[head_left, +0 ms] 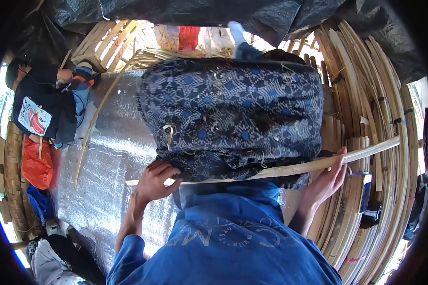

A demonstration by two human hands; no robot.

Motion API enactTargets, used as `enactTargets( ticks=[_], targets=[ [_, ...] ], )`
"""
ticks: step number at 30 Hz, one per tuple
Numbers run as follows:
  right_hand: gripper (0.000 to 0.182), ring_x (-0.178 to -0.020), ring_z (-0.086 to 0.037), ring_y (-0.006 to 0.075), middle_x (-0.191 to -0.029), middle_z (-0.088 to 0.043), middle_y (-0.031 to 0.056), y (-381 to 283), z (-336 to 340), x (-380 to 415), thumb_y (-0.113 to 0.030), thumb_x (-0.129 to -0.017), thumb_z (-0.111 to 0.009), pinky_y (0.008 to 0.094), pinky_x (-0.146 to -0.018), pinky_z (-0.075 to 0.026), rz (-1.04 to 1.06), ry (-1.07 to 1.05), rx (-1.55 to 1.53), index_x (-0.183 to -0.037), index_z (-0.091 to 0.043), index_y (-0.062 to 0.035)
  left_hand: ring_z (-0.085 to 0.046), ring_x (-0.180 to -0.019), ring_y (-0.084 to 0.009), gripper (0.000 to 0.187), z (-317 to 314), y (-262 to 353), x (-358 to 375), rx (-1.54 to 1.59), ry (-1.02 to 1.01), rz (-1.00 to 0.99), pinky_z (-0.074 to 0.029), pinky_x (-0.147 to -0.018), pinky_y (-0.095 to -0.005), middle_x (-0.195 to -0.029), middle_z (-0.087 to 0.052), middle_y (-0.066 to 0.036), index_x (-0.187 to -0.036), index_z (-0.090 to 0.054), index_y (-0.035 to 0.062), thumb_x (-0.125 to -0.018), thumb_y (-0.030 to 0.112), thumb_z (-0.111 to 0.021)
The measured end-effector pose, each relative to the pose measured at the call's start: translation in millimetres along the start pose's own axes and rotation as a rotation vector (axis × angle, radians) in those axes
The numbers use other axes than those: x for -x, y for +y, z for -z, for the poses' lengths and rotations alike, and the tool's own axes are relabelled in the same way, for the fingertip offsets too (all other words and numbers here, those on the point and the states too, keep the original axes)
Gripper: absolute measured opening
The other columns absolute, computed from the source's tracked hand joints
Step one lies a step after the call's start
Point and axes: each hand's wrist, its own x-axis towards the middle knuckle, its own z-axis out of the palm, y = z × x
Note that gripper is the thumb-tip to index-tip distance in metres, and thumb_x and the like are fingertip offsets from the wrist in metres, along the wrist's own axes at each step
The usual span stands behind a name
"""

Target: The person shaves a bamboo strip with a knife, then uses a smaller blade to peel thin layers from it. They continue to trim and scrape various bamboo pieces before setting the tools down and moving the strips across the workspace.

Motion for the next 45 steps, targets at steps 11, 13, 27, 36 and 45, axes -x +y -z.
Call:
enactTargets(
  ticks=[11,13,27,36,45],
  targets=[
    [0.037,-0.105,-0.057,0.0213,-0.112,-0.06,0.0128,10,-135,-116,-0.029,-0.095,-0.049,0.0338,-0.09,-0.044,-0.001,-0.48,0.069,-0.117,-0.055,0.0006,-0.045,-0.119,-0.0285,0.054,-1,-49,-238,-0.276,0.097,-0.148,-0.031,-0.104,-0.0448,-0.122,-0.052,-0.012,-0.129,-0.046,0.0117,-0.084,0.038,-0.062],
    [0.035,-0.1,-0.059,0.0195,-0.108,-0.061,0.0124,35,-165,-133,-0.028,-0.095,-0.049,0.0325,-0.086,-0.046,-0.052,-0.565,0.043,-0.112,-0.057,0.0011,-0.054,-0.109,-0.0292,0.046,-35,-79,-272,-0.25,0.031,-0.197,-0.038,-0.096,-0.0447,-0.111,-0.059,-0.013,-0.119,-0.055,0.01,-0.086,0.041,-0.059],
    [0.032,-0.084,-0.059,0.0182,-0.097,-0.059,0.0098,253,-224,-220,-0.021,-0.091,-0.052,0.0326,-0.07,-0.051,-0.43,-0.618,0.124,-0.115,-0.053,-0.0001,-0.058,-0.098,-0.0304,0.041,-82,-106,-362,-0.069,-0.013,-0.41,-0.045,-0.086,-0.0409,-0.102,-0.062,-0.012,-0.109,-0.057,0.0061,-0.085,0.038,-0.06],
    [0.034,-0.077,-0.061,0.0166,-0.087,-0.06,0.0089,214,-240,-214,-0.029,-0.095,-0.047,0.029,-0.06,-0.053,-0.27,-0.705,0.394,-0.097,-0.06,0.0028,-0.056,-0.104,-0.0348,0.048,-58,-228,-25,-0.081,-0.024,0.647,-0.048,-0.088,-0.0422,-0.121,-0.051,-0.019,-0.123,-0.053,0.0128,-0.081,0.031,-0.068],
    [0.031,-0.078,-0.056,0.0182,-0.086,-0.059,0.0113,230,-205,-237,-0.033,-0.091,-0.052,0.0365,-0.072,-0.048,-0.075,-0.673,0.515,-0.093,-0.059,-0.0029,-0.059,-0.106,-0.0229,0.015,-127,-276,-32,0.082,0.311,0.75,-0.043,-0.093,-0.0347,-0.104,-0.065,-0.016,-0.096,-0.068,0.0076,-0.083,0.012,-0.061]
  ],
)
